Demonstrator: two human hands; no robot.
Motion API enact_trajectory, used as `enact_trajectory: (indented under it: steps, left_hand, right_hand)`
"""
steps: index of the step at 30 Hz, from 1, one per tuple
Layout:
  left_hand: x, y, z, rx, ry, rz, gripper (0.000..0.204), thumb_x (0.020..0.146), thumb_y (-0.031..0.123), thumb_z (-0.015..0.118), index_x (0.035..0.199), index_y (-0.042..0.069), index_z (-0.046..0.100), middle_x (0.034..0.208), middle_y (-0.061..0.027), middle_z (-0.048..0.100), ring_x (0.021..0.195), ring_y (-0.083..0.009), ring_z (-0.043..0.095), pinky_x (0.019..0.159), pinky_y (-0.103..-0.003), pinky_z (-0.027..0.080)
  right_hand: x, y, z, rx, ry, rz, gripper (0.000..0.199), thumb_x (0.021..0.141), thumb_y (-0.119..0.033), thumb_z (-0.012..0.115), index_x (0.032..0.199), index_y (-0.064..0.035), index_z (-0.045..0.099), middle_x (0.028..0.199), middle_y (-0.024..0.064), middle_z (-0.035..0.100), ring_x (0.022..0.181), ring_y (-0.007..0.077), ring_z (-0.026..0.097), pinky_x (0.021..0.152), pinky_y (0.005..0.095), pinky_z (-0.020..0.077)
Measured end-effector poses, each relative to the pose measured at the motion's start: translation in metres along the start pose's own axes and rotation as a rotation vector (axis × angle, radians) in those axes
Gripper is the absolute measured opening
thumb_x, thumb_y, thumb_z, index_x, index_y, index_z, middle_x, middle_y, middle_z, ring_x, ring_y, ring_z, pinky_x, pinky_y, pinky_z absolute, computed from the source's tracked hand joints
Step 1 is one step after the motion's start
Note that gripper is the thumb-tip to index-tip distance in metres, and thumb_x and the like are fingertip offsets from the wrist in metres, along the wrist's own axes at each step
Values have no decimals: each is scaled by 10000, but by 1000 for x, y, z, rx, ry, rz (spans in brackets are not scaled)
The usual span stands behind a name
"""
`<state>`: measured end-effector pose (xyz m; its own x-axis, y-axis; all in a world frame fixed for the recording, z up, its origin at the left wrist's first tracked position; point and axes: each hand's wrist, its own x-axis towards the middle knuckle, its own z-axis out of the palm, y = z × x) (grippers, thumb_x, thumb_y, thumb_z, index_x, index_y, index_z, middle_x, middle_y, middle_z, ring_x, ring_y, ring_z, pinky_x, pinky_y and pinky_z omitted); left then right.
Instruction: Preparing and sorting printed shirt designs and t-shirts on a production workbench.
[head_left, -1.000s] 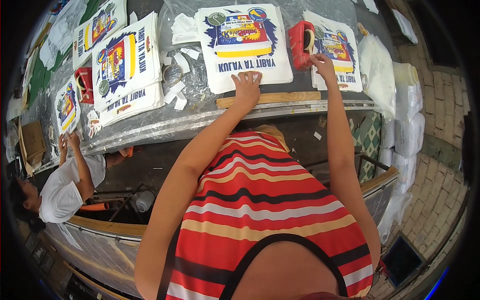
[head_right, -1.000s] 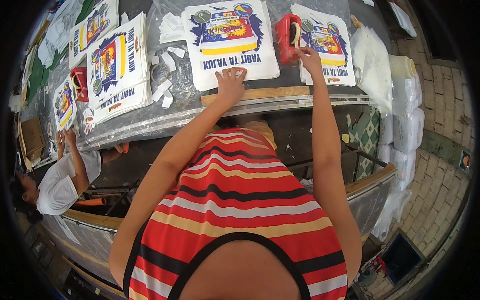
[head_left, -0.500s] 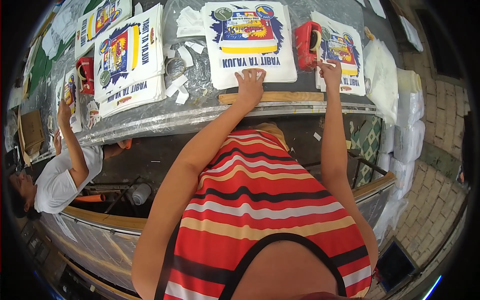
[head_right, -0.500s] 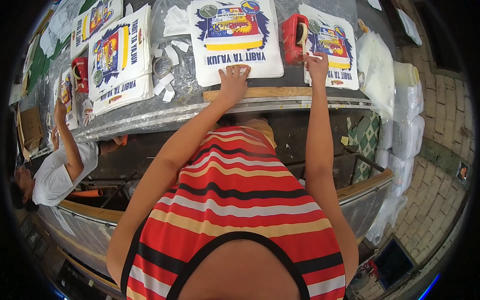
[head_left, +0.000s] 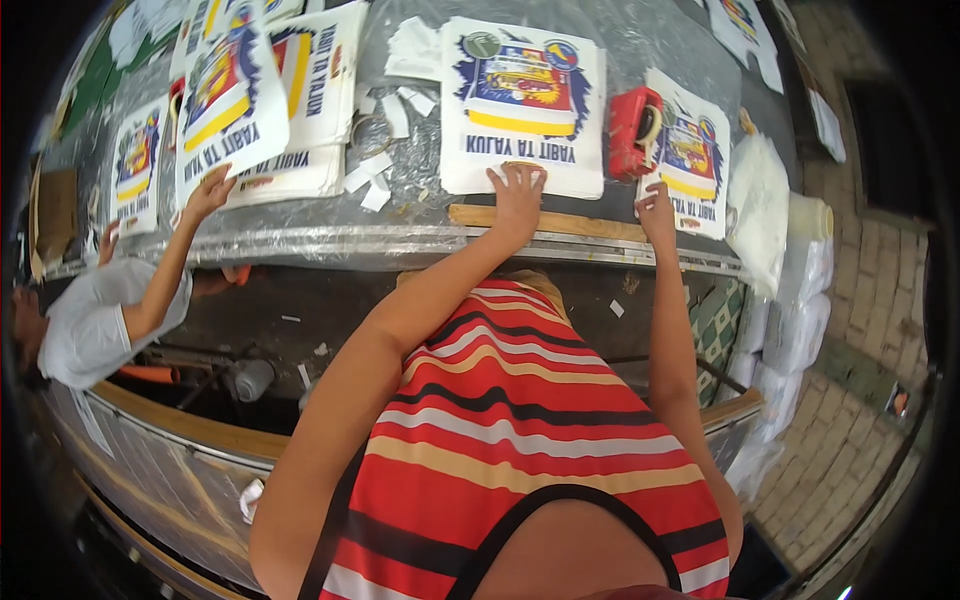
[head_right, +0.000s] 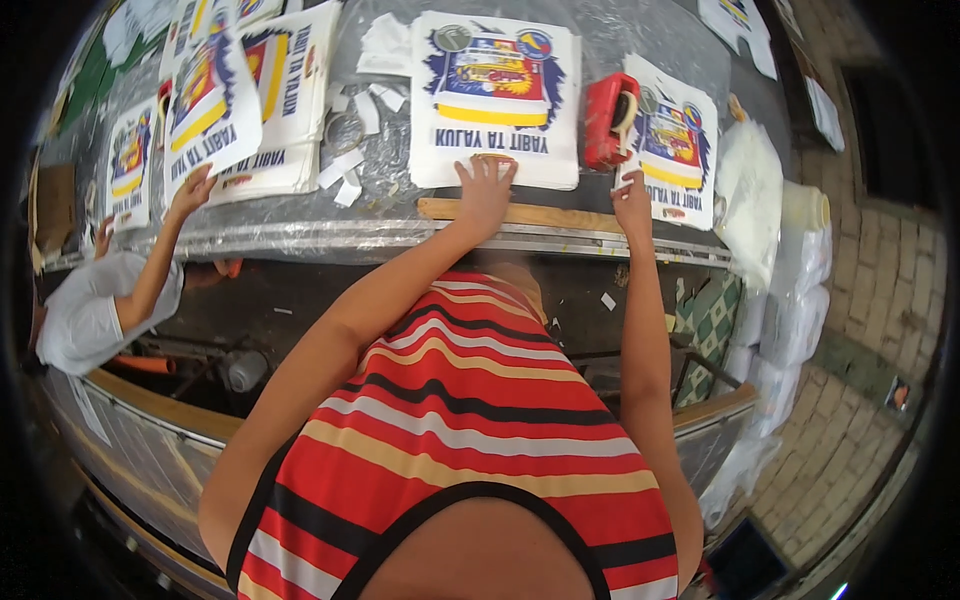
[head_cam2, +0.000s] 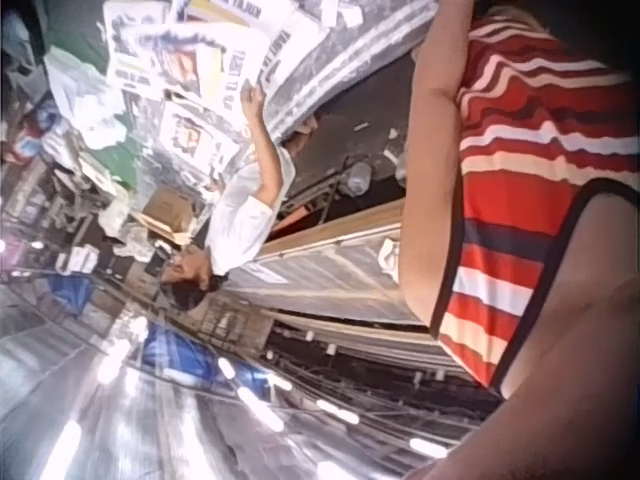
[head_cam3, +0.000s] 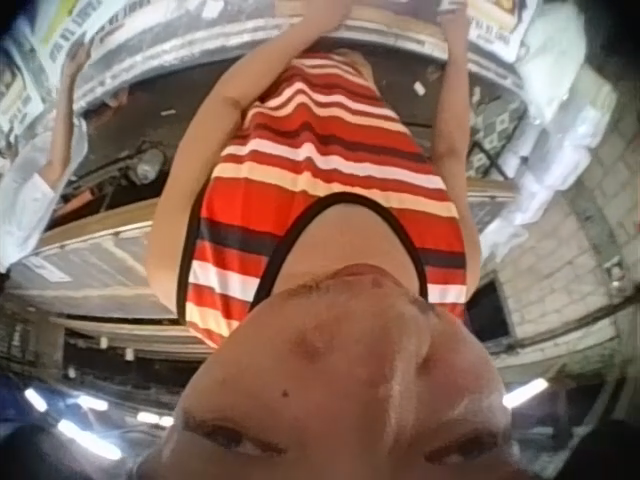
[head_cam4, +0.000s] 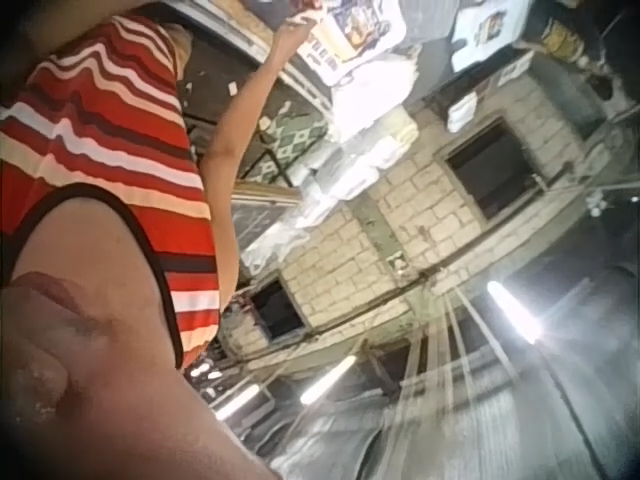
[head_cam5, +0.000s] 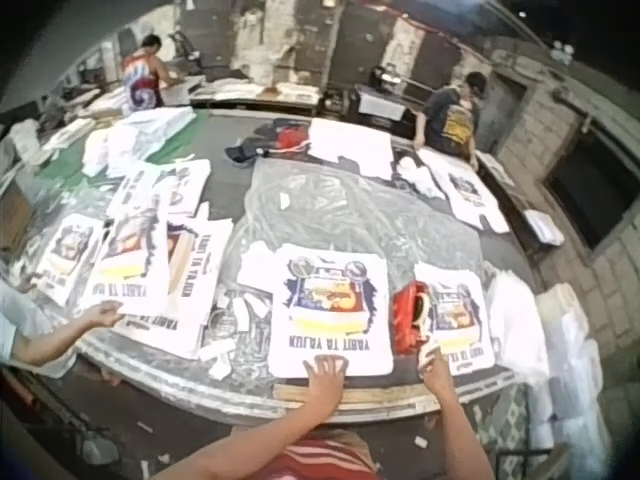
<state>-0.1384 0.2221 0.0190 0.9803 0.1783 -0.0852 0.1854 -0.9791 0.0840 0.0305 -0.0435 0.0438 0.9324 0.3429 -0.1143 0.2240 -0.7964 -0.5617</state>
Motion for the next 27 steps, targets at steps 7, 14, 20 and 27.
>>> enact_trajectory:
  steps: [7, 14, 20, 27]
  left_hand:
    - [6, 25, -19, -80, -224, -213, 794, 926, 605, 577, 1574, 204, 354, 1558, -237, 346, 1471, -498, 240, 1077, -821, 171]
    - [11, 37, -22, -22, -340, -303, 818, 942, 618, 545, 1594, 185, 306, 1628, -195, 237, 1494, -522, 162, 1070, -841, 146]
    - [10, 41, -21, -21, -378, -266, 789, 1001, 563, 470, 1597, 88, 267, 1640, -173, 219, 1482, -562, 133, 1040, -866, 161]
    - [20, 38, -9, 21, -303, -236, 825, 961, 614, 514, 1603, 159, 264, 1637, -201, 199, 1486, -559, 121, 1090, -824, 161]
  right_hand:
    - [12, -130, 36, 266, -207, -99, 147, 903, -84, 724, 1016, -14, 662, 812, 59, 686, 613, 104, 618, 555, 265, 489]
    - [56, -225, 129, 82, -639, -435, 155, 802, -106, 712, 918, -4, 694, 841, 129, 719, 780, 224, 690, 726, 337, 536]
    - [69, -230, 166, -263, -690, -530, 170, 761, -132, 735, 886, -38, 668, 835, 138, 725, 791, 307, 705, 714, 399, 544]
    - [96, -225, 151, -514, -551, -462, 491, 689, -392, 848, 961, -63, 607, 898, 153, 701, 891, 375, 688, 725, 481, 519]
